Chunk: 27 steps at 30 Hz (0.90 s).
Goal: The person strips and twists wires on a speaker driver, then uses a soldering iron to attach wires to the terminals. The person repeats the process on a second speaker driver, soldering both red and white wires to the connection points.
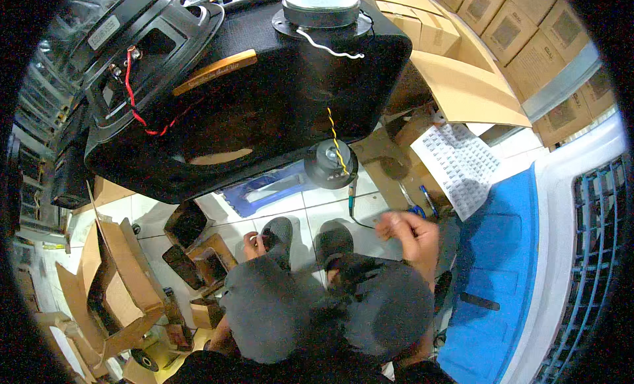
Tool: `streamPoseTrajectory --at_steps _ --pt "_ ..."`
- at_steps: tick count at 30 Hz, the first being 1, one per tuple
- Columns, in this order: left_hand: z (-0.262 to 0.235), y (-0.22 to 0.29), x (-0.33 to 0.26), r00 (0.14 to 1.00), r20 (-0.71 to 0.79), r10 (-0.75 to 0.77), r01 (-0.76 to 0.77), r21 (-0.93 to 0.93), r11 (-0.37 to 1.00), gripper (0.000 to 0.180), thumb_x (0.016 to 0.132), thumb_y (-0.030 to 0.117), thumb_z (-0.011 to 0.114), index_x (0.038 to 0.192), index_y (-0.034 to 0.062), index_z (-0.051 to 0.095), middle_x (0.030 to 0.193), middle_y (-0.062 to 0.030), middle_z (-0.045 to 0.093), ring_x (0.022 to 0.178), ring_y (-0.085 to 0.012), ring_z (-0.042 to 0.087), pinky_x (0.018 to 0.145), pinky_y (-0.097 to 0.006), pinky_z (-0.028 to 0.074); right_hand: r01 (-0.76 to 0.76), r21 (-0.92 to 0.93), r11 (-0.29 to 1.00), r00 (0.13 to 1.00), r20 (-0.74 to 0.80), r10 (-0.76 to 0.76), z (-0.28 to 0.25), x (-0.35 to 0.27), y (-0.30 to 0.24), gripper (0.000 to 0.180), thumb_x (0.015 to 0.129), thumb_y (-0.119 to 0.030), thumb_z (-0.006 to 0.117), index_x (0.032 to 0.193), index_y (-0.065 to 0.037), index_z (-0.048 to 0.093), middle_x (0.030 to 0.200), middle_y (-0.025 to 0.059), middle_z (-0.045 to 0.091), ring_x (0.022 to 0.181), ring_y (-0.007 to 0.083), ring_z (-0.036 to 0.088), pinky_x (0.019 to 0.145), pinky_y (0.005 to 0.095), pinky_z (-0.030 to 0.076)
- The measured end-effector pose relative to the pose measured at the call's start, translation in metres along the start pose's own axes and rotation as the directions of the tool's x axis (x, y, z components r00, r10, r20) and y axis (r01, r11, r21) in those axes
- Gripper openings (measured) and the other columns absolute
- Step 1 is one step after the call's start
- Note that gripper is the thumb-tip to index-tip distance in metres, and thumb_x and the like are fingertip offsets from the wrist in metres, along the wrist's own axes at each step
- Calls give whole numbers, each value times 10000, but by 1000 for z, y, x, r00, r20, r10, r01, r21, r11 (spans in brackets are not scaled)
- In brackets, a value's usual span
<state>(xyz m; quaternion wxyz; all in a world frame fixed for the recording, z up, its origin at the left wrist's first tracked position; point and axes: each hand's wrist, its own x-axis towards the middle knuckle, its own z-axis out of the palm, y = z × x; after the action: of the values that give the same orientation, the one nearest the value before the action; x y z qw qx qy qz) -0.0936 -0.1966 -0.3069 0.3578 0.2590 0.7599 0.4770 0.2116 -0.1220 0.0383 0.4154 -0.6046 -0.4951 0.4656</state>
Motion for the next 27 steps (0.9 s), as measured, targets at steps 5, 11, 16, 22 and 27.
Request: streamPoseTrajectory --at_steps 5,11,16,22,27 --pt "-53 -49 -13 999 -51 13 -2 220 976 164 981 152 537 1109 50 527 899 -162 711 768 -213 680 688 -330 519 -136 248 959 977 193 88 3 -4 17 359 988 -229 565 1025 110 678 873 171 719 765 193 670 727 319 525" --pt "-75 -89 -33 993 -109 -38 76 371 925 167 977 156 539 1103 46 535 902 -177 706 785 -257 681 702 -358 518 -134 218 967 971 225 84 7 -1 14 357 961 -219 544 995 110 680 826 181 698 743 221 657 715 335 505" --pt "-72 -101 -45 989 -140 -51 105 416 903 171 974 160 540 1099 43 541 905 -189 702 799 -294 682 714 -382 518 -131 232 964 974 210 82 5 -2 15 361 960 -219 544 990 114 679 820 187 703 725 229 656 707 341 509" --pt "-71 -112 -50 986 -167 -18 89 429 899 176 971 165 542 1094 39 550 907 -205 696 815 -338 683 728 -410 518 -111 185 977 980 184 76 4 -5 17 368 958 -246 554 945 103 669 799 191 695 696 227 647 682 332 503" --pt "-72 -92 -49 988 -144 46 15 398 917 180 968 168 543 1089 36 556 910 -217 692 829 -374 683 740 -433 517 -89 228 970 976 212 39 1 3 28 354 969 -244 551 950 91 664 752 176 676 668 223 629 640 330 485"
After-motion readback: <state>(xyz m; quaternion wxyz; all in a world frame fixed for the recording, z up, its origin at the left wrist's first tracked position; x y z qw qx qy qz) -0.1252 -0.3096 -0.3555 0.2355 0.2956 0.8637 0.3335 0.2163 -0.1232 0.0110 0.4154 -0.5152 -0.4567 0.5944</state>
